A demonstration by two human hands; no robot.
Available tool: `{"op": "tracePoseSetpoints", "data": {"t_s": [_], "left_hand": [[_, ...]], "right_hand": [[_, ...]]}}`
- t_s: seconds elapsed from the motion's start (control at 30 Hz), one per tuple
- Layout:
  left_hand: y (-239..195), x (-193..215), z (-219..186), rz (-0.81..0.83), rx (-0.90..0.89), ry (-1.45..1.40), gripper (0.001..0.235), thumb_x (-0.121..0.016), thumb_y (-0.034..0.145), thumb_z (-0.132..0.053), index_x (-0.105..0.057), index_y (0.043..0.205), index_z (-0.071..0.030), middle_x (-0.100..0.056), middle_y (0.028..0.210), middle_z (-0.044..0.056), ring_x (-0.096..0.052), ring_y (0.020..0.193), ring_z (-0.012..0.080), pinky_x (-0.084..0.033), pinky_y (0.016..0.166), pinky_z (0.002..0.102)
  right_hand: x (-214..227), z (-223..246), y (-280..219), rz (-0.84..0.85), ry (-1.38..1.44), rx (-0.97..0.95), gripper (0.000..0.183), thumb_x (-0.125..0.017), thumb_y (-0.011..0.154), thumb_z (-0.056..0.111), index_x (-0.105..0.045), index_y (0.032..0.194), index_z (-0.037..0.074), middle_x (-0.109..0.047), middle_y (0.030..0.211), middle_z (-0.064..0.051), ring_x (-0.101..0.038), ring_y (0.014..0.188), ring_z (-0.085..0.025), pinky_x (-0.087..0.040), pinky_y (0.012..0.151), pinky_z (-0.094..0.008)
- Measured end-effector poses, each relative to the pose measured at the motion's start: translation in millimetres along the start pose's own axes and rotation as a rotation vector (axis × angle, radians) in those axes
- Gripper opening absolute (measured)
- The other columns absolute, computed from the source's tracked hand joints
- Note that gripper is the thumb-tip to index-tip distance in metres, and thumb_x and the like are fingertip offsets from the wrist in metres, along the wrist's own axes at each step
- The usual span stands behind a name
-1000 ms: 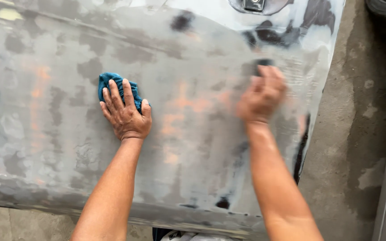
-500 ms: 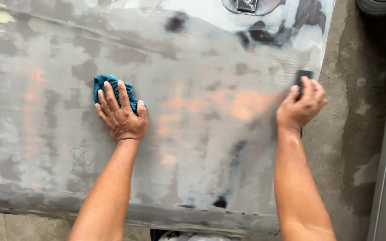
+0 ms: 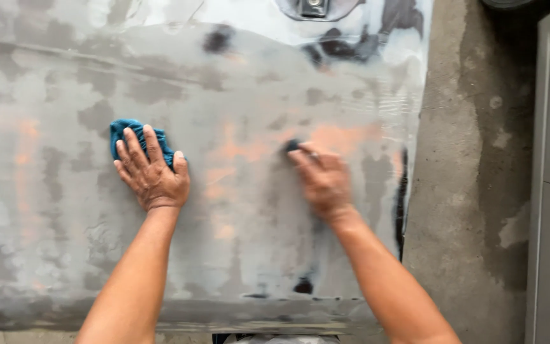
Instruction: The person scrubs a large, flat, metallic surface using a black sanding block and a blue cloth. They repeatedly wipe the surface to remove residue and occasionally rinse the cloth in a green bucket of water.
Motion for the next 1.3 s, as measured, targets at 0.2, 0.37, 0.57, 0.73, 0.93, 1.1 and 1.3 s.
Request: {"op": "tracePoseSetpoints", "data": {"t_s": [0.2, 0.37, 0.57, 0.73, 0.93, 1.1, 1.3], "left_hand": [[29, -16, -52, 0.026, -0.132, -0.038, 0.083, -0.054, 0.102, -0.049, -0.027, 0.169, -0.009, -0.014, 0.174, 0.021, -0.011, 0.159, 0.0450, -0.007, 0.125, 0.065], [33, -28, -191, 0.163, -0.415, -0.108, 0.084, -0.055, 0.099, -0.053, -0.025, 0.168, -0.016, -0.011, 0.174, 0.015, -0.007, 0.159, 0.0403, -0.005, 0.126, 0.063], [-18, -46, -340, 0.316, -0.724, -0.160, 0.082, -0.052, 0.097, -0.055, -0.021, 0.165, -0.022, -0.008, 0.172, 0.011, -0.005, 0.159, 0.0357, -0.003, 0.126, 0.060], [-87, -49, -393, 0.414, -0.922, -0.157, 0.081, -0.049, 0.096, -0.057, -0.019, 0.164, -0.024, -0.006, 0.172, 0.009, -0.004, 0.158, 0.0339, -0.003, 0.127, 0.057], [-164, -21, -307, 0.396, -1.230, -0.228, 0.078, -0.058, 0.092, -0.051, -0.033, 0.161, -0.025, -0.022, 0.171, 0.008, -0.018, 0.158, 0.0339, -0.010, 0.127, 0.057], [-150, -6, -172, 0.399, -0.988, -0.217, 0.077, -0.057, 0.092, -0.056, -0.035, 0.160, -0.028, -0.020, 0.170, 0.006, -0.017, 0.156, 0.0315, -0.012, 0.122, 0.058], [-55, -1, -14, 0.097, -0.289, -0.015, 0.078, -0.051, 0.099, -0.055, -0.030, 0.167, -0.022, -0.018, 0.174, 0.012, -0.015, 0.160, 0.0368, -0.010, 0.126, 0.062]], "right_hand": [[48, -62, -74, -0.181, -0.202, -0.361, 0.029, -0.069, 0.101, 0.015, -0.072, 0.129, 0.012, -0.064, 0.135, -0.009, -0.057, 0.115, -0.033, -0.046, 0.103, -0.043], [59, -46, -116, -0.188, -0.128, -0.443, 0.029, -0.071, 0.098, 0.012, -0.072, 0.126, 0.009, -0.063, 0.133, -0.012, -0.057, 0.112, -0.034, -0.047, 0.100, -0.044], [84, -50, -161, -0.267, -0.068, -0.583, 0.029, -0.073, 0.096, 0.010, -0.071, 0.125, 0.005, -0.064, 0.132, -0.013, -0.060, 0.115, -0.034, -0.050, 0.101, -0.044], [108, -54, -172, -0.419, 0.052, -0.776, 0.027, -0.072, 0.099, 0.011, -0.070, 0.125, 0.004, -0.063, 0.134, -0.012, -0.065, 0.109, -0.025, -0.055, 0.090, -0.037], [103, -46, -150, -0.473, 0.187, -0.782, 0.026, -0.072, 0.101, 0.011, -0.069, 0.126, 0.004, -0.061, 0.136, -0.011, -0.066, 0.100, -0.017, -0.057, 0.079, -0.030], [63, -53, -132, -0.327, -0.018, -0.553, 0.028, -0.073, 0.098, 0.012, -0.070, 0.125, 0.006, -0.062, 0.135, -0.011, -0.058, 0.122, -0.033, -0.048, 0.106, -0.045], [47, -85, -89, -0.297, -0.133, -0.485, 0.025, -0.072, 0.099, 0.014, -0.069, 0.123, 0.008, -0.062, 0.134, -0.011, -0.055, 0.122, -0.034, -0.043, 0.106, -0.047]]}}
Point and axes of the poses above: each hand's wrist, its own y-axis towards the middle knuckle, its own x-axis out of the back of the hand, z = x × y, the point moved 3 cm from there along y, towards the middle knuckle
